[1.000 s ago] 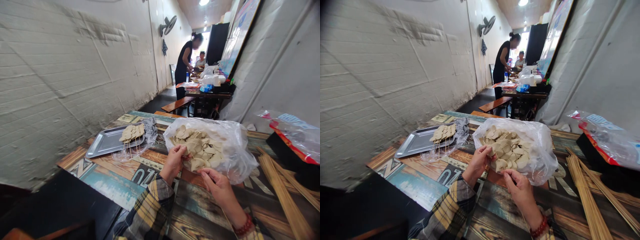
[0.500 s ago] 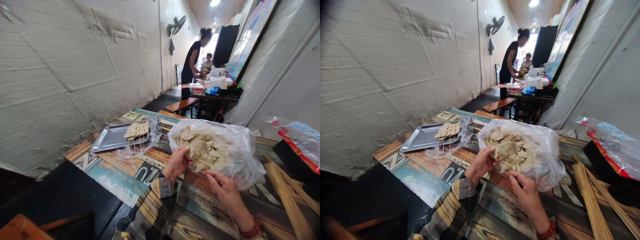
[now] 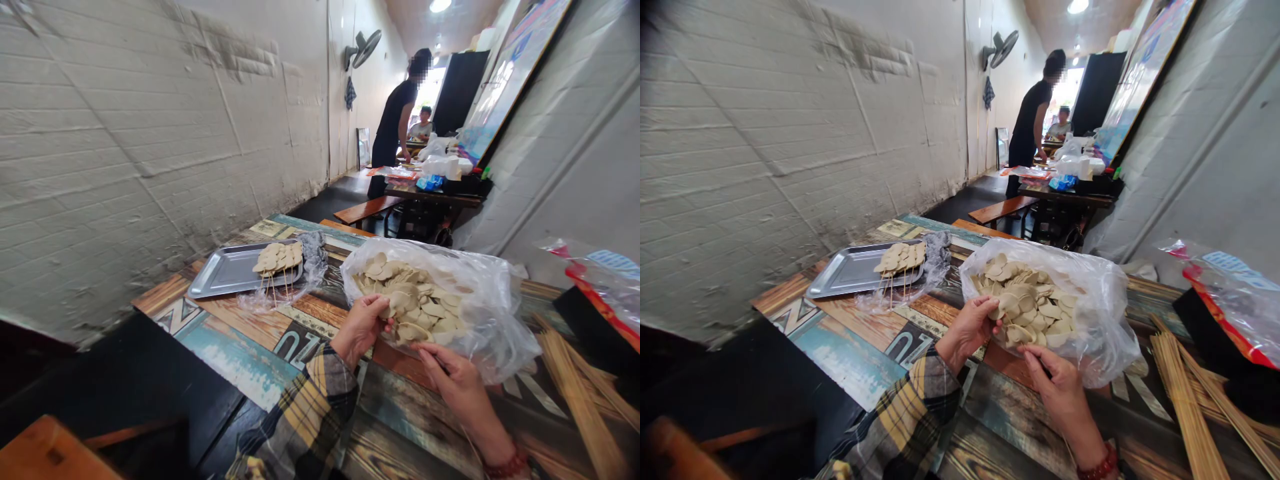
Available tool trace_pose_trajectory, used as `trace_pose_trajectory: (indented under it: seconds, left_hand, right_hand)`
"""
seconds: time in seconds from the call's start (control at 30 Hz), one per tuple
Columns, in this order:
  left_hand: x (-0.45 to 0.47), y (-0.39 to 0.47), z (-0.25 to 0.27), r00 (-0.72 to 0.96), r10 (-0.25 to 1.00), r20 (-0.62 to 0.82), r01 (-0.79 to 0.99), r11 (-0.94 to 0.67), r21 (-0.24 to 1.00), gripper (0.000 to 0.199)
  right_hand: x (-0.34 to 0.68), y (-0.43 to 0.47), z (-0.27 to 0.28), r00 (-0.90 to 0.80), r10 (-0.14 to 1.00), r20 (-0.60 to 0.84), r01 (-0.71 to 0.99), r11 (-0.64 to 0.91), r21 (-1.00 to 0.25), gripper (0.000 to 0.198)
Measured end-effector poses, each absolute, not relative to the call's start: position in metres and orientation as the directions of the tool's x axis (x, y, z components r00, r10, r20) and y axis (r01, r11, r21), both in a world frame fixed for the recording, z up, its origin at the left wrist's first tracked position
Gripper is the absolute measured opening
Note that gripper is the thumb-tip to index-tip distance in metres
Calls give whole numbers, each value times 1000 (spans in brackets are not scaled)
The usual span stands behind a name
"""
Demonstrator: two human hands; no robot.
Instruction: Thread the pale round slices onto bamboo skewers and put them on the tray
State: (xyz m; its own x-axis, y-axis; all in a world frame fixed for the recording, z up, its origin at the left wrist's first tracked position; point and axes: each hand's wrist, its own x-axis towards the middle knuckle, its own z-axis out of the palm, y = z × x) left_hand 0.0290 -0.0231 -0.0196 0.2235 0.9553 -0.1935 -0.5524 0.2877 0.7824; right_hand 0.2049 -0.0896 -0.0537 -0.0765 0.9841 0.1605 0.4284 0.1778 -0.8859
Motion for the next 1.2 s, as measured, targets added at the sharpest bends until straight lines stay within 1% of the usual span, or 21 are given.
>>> trace_pose_trajectory:
  seconds: [0.1, 0.2, 0.33, 0.53, 0.73, 0.9, 1.03, 1.2]
  left_hand:
    - [30, -24, -20, 216, 958, -186, -542, 276, 794, 33]
    - [32, -25, -20, 160, 974, -164, -501, 223, 836, 31]
    - [32, -25, -21, 89, 992, -90, -392, 118, 912, 27]
    - [33, -23, -24, 45, 999, -6, -244, 16, 970, 24]
    - [34, -24, -25, 37, 999, 18, -187, -11, 982, 25]
    - [33, -24, -23, 28, 999, 31, -131, -27, 991, 24]
    - [32, -24, -21, 1, 998, 66, -86, -66, 994, 23]
    - [31, -22, -22, -10, 994, 106, -5, -106, 994, 22]
  right_hand:
    - [203, -90, -51, -66, 981, 181, 431, 192, -882, 34]
    - [202, -91, -49, -57, 981, 185, 425, 192, -885, 35]
    - [200, -92, -48, -59, 986, 158, 406, 169, -898, 37]
    - [195, -95, -45, -48, 994, 94, 367, 105, -924, 43]
    - [193, -98, -41, -50, 998, 24, 310, 39, -950, 39]
    - [193, -98, -42, -81, 996, -34, 210, -17, -978, 40]
    - [192, -98, -42, -67, 995, -67, 136, -58, -989, 38]
    - [191, -98, -42, -76, 993, -86, 97, -78, -992, 36]
